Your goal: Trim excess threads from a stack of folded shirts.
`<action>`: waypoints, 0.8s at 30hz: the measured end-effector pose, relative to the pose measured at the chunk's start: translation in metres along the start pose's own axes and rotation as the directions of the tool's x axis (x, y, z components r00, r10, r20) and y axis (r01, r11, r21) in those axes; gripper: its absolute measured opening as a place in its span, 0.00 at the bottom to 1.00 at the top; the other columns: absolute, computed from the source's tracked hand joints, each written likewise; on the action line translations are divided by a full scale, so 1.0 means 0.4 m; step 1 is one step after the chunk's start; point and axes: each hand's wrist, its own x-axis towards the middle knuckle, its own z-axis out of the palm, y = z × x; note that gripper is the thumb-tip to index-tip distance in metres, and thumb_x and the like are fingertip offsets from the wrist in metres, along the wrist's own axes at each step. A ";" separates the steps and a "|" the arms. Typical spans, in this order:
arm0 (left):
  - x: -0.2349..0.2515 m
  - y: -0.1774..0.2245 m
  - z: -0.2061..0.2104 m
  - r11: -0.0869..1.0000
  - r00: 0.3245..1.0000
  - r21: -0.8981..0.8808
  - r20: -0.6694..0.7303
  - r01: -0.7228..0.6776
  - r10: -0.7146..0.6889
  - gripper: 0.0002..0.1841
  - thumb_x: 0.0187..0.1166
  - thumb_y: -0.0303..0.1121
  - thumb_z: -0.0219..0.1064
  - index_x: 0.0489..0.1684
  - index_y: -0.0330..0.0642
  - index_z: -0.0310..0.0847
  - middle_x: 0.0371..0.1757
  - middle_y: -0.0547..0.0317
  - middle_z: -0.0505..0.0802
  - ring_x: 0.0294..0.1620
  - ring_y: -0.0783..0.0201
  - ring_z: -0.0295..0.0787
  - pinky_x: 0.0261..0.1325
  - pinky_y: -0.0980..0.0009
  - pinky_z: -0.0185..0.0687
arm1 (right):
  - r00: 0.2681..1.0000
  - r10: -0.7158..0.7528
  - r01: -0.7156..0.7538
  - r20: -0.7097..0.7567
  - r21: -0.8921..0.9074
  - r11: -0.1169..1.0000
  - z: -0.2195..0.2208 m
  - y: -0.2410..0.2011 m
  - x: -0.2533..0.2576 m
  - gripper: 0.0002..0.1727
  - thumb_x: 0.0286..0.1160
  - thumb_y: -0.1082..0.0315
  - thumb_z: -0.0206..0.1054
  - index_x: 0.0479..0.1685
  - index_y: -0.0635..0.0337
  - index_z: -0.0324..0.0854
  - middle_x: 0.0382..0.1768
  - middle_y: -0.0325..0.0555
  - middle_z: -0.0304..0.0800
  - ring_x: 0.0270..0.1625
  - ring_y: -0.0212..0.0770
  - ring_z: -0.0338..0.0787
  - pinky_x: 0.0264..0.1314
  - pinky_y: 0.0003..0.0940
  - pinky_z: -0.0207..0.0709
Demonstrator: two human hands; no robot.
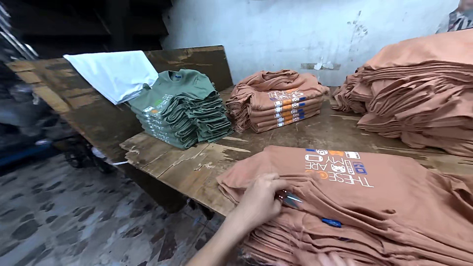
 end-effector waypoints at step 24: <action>-0.109 0.013 -0.044 0.992 0.987 -0.116 -0.157 -0.048 0.030 0.14 0.70 0.49 0.78 0.48 0.58 0.93 0.40 0.71 0.89 0.45 0.75 0.86 0.51 0.72 0.86 | 0.975 0.213 -0.211 -0.059 0.044 0.976 -0.033 0.051 0.067 0.26 0.75 0.37 0.65 0.41 0.50 0.96 0.40 0.48 0.89 0.49 0.53 0.85 0.53 0.54 0.74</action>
